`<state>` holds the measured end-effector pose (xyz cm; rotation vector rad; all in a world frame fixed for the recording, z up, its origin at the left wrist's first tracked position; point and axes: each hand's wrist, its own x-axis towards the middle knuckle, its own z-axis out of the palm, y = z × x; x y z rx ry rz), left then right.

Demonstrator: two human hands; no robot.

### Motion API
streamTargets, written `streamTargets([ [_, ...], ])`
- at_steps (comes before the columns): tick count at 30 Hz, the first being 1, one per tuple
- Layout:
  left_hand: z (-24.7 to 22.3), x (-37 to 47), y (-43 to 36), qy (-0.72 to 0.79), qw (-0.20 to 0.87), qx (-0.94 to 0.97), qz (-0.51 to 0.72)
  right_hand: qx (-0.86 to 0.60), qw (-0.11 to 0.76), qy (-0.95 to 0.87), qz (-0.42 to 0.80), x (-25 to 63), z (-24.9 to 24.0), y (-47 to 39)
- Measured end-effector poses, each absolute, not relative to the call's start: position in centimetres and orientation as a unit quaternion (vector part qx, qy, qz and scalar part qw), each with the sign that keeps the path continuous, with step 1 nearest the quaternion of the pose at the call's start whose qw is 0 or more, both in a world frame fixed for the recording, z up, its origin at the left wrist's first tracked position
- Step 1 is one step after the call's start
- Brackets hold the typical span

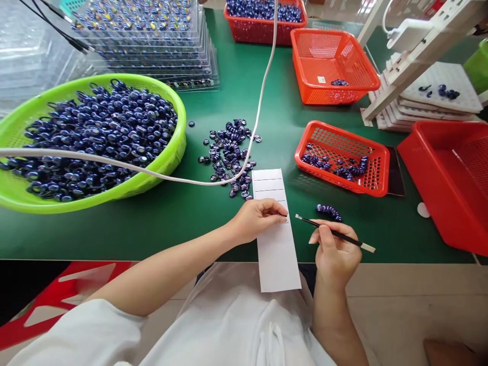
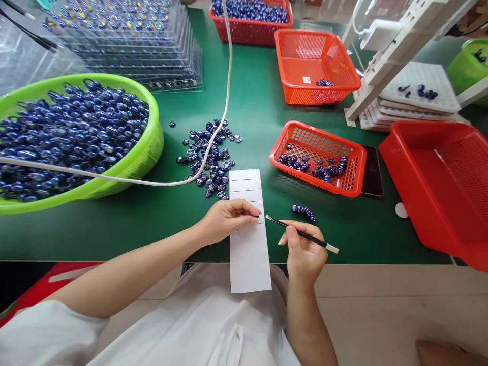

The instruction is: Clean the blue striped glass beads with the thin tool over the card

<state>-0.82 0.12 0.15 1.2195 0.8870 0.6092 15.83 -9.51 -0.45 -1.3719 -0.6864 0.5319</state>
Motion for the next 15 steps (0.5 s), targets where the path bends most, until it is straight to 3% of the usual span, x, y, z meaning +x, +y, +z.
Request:
streamTargets([
  [10, 0.17, -0.92, 0.28, 0.389, 0.7, 0.544, 0.25, -0.604, 0.695, -0.314, 0.233, 15.78, -0.45, -9.44],
  [15, -0.07, -0.83, -0.23, 0.37, 0.591, 0.652, 0.298, -0.637, 0.658, -0.334, 0.222, 15.54, -0.58, -9.8],
])
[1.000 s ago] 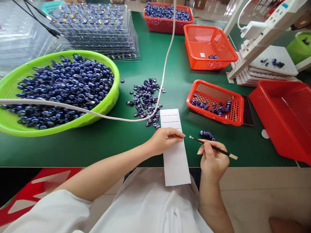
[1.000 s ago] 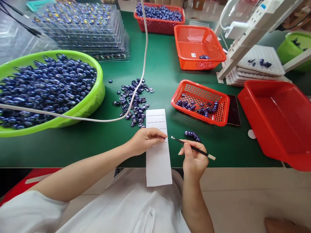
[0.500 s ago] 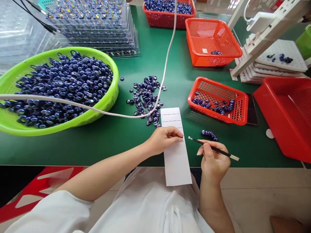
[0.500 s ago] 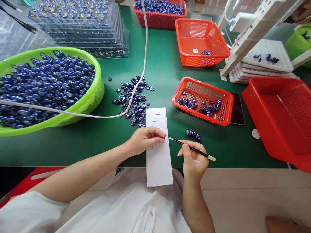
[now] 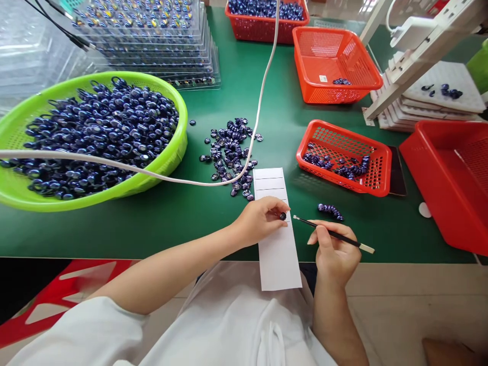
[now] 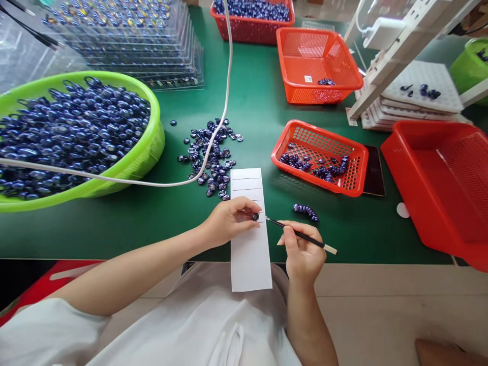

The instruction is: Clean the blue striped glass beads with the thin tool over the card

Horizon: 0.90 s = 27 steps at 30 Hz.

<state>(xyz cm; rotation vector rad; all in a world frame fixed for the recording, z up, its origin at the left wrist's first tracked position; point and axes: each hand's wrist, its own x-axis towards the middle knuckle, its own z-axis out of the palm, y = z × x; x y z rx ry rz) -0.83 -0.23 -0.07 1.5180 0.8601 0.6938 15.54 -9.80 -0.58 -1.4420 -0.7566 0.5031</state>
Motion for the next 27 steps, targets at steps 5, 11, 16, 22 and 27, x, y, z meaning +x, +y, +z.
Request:
streamTargets([
  [5, -0.65, -0.62, -0.77, 0.355, 0.435, 0.776, 0.287, -0.65, 0.62, -0.378, 0.224, 15.13, -0.62, -10.23],
  [11, -0.87, -0.25, -1.11, 0.339, 0.355, 0.829, 0.267, -0.647, 0.601, -0.426, 0.197, 15.0, -0.87, -10.38],
  [16, -0.95, -0.17, -1.18, 0.338, 0.338, 0.838, 0.264, -0.667, 0.565, -0.457, 0.164, 15.17, -1.06, -10.6],
  [22, -0.9, -0.14, -1.22, 0.334, 0.337, 0.84, 0.263, -0.679, 0.538, -0.476, 0.151, 15.33, -1.16, -10.74],
  [27, -0.87, -0.16, -1.22, 0.334, 0.341, 0.84, 0.258, -0.673, 0.548, -0.476, 0.144, 15.33, -1.39, -10.64],
])
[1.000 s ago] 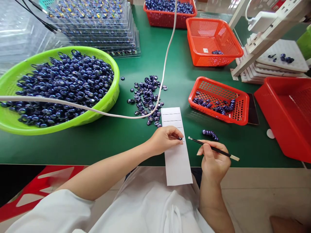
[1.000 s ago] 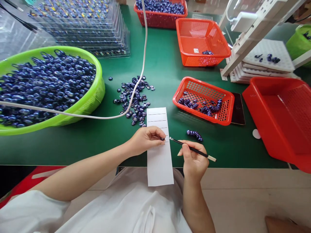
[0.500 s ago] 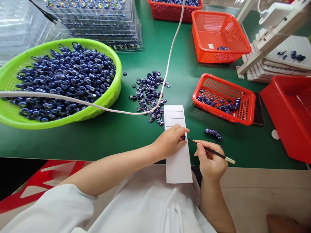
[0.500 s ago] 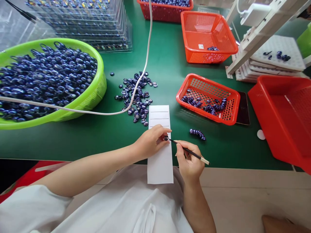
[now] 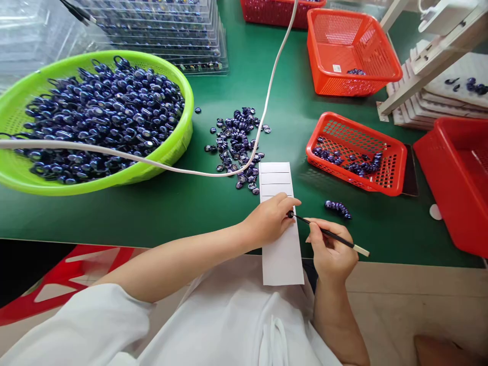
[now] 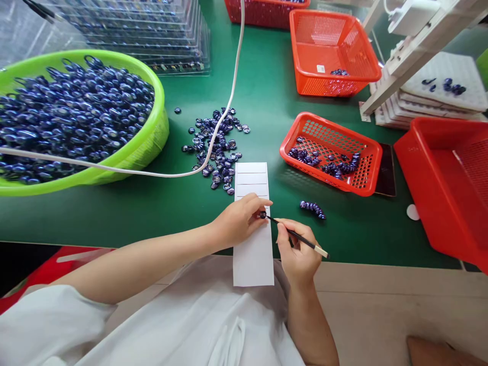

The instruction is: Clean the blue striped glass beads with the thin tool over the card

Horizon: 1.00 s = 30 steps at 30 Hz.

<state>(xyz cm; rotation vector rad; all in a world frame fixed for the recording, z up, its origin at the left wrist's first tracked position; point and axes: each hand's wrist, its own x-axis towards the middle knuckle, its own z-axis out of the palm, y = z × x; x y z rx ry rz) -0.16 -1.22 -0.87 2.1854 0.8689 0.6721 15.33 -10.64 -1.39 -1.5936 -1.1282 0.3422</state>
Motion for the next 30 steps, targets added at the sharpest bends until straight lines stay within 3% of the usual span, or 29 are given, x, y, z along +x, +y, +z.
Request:
streamTargets([
  [15, -0.86, -0.3, -1.31, 0.325, 0.327, 0.849, 0.259, -0.672, 0.515, -0.519, 0.119, 15.72, -1.84, -10.84],
  [25, -0.99, -0.36, -1.18, 0.326, 0.305, 0.85, 0.28, -0.537, 0.514, -0.654, 0.137, 16.24, -1.69, -10.29],
  [30, -0.91, -0.36, -0.98, 0.319, 0.31, 0.849, 0.287, -0.54, 0.541, -0.625, 0.159, 16.01, -1.67, -10.47],
])
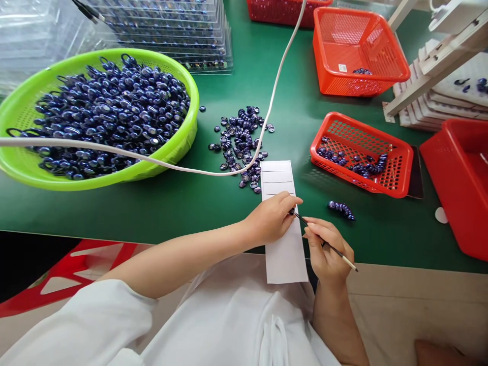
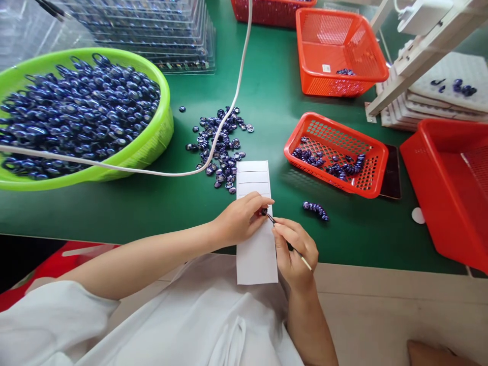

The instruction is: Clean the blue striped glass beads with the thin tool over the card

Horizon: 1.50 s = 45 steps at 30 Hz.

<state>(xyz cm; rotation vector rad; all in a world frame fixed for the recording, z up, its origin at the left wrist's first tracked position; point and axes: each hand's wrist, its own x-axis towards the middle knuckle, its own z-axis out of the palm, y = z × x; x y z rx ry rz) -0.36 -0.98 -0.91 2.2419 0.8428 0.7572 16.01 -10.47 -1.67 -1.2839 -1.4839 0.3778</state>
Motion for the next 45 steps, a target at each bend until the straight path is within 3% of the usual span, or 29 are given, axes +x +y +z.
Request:
streamTargets([
  [11, -1.1, -0.6, -0.93, 0.316, 0.322, 0.846, 0.284, -0.595, 0.589, -0.511, 0.195, 15.79, -1.22, -10.16],
  [24, -1.0, -0.62, -1.03, 0.319, 0.331, 0.843, 0.279, -0.66, 0.484, -0.553, 0.152, 16.24, -1.55, -10.49],
  [35, -0.95, -0.59, -1.03, 0.319, 0.333, 0.844, 0.276, -0.662, 0.503, -0.521, 0.191, 16.09, -1.26, -10.54],
  [45, -1.13, -0.55, -1.26, 0.321, 0.335, 0.842, 0.275, -0.673, 0.496, -0.528, 0.151, 15.76, -1.34, -10.17],
])
